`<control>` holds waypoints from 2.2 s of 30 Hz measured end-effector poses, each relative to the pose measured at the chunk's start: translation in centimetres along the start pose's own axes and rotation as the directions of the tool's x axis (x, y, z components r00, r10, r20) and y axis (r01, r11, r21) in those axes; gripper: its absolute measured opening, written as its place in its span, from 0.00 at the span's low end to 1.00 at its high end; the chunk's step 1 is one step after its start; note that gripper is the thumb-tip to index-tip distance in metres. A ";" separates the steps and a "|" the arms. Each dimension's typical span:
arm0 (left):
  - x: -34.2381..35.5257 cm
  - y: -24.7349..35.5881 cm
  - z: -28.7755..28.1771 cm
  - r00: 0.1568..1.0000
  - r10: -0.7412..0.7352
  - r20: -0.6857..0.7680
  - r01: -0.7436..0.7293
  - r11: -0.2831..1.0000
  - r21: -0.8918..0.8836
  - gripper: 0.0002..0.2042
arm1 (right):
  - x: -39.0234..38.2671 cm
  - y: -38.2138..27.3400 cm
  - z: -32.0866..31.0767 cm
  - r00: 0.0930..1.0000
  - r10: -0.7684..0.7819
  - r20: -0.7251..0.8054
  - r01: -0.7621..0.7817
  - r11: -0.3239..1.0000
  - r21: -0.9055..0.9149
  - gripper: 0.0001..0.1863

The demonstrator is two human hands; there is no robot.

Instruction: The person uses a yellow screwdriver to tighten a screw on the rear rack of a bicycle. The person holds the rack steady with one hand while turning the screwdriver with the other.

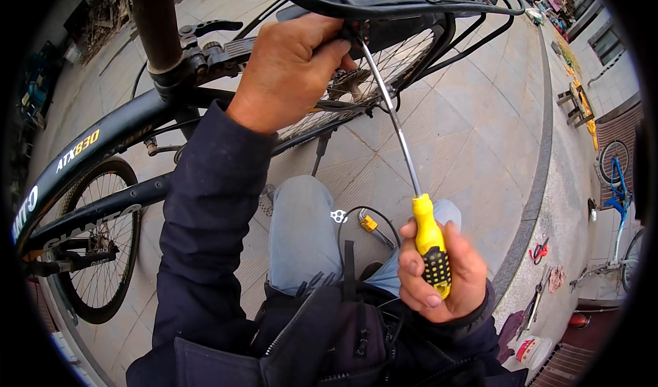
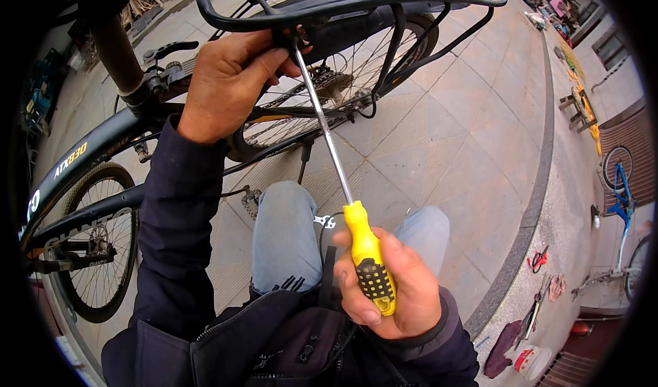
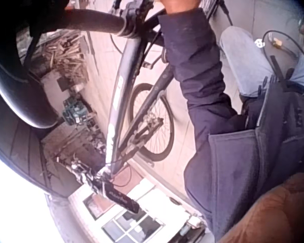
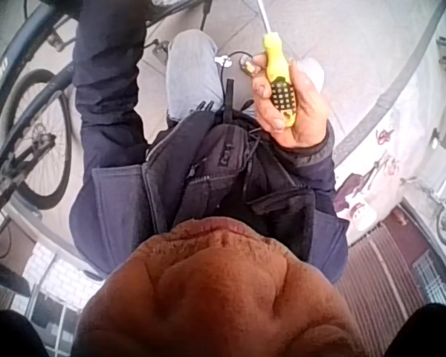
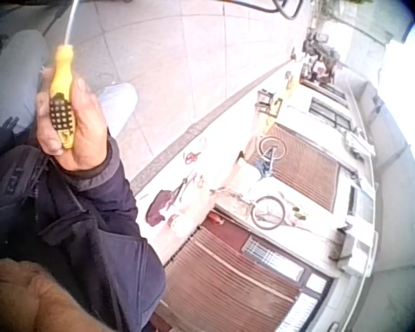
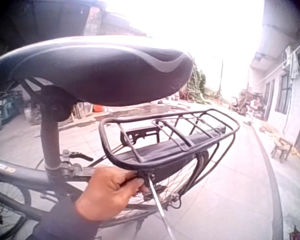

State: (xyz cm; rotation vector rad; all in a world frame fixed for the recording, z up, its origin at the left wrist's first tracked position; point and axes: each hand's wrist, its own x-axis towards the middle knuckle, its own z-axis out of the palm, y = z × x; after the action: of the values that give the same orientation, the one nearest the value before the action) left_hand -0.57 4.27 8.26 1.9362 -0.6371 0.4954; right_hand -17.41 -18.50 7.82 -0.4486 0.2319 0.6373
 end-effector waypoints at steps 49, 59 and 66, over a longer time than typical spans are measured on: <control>0.0 0.0 -0.1 0.998 -0.057 0.013 0.057 0.997 -0.048 0.13 | 0.9 0.1 -0.5 0.996 0.085 0.026 -0.084 0.996 -0.014 0.18; 0.0 -0.1 -0.2 0.999 -0.036 0.027 0.037 0.998 -0.047 0.13 | 0.7 0.5 0.5 0.993 -0.073 -0.092 0.030 0.914 -0.405 0.19; 0.1 0.0 -0.3 0.999 -0.037 0.019 0.038 0.998 -0.056 0.13 | 1.1 0.6 0.3 0.999 0.016 -0.045 -0.023 0.986 -0.163 0.18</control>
State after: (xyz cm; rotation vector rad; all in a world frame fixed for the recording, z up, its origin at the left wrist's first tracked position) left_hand -0.51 4.56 8.40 1.8979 -0.6193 0.4328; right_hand -16.90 -17.38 7.47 -0.6198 0.2266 0.6689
